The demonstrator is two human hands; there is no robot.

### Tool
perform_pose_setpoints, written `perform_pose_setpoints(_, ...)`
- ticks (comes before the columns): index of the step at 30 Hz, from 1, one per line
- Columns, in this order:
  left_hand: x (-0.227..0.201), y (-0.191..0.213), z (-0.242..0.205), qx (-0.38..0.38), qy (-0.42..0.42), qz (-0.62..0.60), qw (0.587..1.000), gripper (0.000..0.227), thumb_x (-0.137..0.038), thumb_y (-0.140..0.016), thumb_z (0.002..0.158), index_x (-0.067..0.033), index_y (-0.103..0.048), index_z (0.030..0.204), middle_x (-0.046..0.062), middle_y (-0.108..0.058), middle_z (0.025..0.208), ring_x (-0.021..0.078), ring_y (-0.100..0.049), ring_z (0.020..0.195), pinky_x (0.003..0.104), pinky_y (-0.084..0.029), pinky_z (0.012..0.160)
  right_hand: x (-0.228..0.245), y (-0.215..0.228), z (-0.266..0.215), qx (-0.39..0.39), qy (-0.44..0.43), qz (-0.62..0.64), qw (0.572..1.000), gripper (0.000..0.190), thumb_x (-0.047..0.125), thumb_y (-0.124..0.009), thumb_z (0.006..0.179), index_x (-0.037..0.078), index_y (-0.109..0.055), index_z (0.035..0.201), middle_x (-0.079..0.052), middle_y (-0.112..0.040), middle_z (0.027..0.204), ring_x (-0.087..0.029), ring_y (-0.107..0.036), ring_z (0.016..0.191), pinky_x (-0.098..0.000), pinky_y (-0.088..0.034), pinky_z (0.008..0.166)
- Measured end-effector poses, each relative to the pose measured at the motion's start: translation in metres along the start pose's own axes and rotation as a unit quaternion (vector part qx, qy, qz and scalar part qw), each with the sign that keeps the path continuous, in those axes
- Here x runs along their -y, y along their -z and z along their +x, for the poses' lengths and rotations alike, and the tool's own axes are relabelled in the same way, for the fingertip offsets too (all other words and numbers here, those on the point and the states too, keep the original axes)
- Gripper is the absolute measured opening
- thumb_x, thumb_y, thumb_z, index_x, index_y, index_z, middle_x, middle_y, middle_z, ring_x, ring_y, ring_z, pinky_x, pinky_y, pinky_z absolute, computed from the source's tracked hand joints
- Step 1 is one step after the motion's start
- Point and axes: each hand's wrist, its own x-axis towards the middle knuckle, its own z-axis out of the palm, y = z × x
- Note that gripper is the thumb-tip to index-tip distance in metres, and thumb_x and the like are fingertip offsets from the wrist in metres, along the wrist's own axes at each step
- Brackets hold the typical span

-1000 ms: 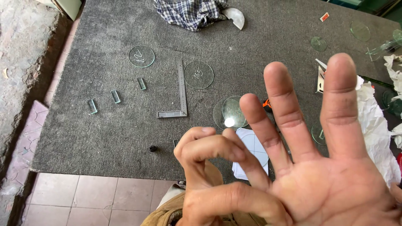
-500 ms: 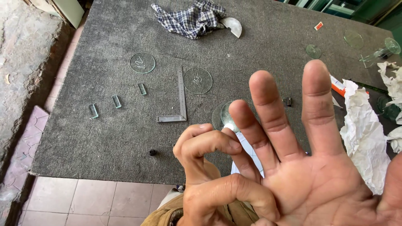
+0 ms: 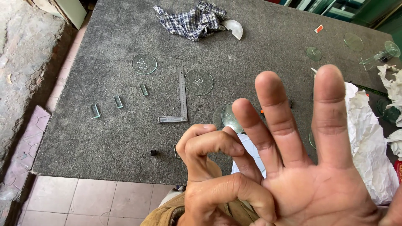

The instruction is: Measuring and marking glass components for assembly using a tape measure and a paper template on a workshop bench.

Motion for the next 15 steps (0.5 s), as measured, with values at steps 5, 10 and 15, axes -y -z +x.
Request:
perform_pose_setpoints(5,-0.001,0.004,0.000,0.014,0.017,-0.022,1.000,0.061,-0.063,-0.045,0.112,-0.0285,-0.060,0.063,0.008,-0.056,0.105,0.0172,-0.052,0.122,0.046,-0.026,0.128,0.004,-0.024,0.050,-0.001,0.008,-0.001,1.000,0.087,0.042,-0.041,0.099,0.025,-0.014,0.180,-0.031,-0.010,0.185,-0.053,-0.015,0.166,-0.0632,-0.004,0.137)
perform_pose_setpoints(10,0.013,0.013,0.004,0.067,-0.020,-0.068,0.995,0.069,-0.072,-0.047,0.114,-0.0241,-0.055,0.065,-0.003,-0.059,0.088,0.0195,-0.051,0.119,0.050,-0.023,0.125,0.009,-0.031,0.077,0.000,0.016,-0.001,1.000,0.087,0.041,-0.041,0.099,0.026,-0.014,0.180,-0.031,-0.011,0.185,-0.053,-0.015,0.166,-0.0633,-0.005,0.137)
perform_pose_setpoints(15,0.022,0.008,-0.007,-0.047,-0.040,-0.058,0.996,0.056,-0.059,-0.054,0.114,-0.0258,-0.066,0.071,0.008,-0.058,0.110,0.0167,-0.052,0.125,0.049,-0.029,0.132,0.019,-0.030,0.078,0.003,0.031,-0.003,1.000,0.088,0.041,-0.041,0.098,0.026,-0.013,0.180,-0.032,-0.012,0.185,-0.054,-0.016,0.165,-0.0634,-0.005,0.137)
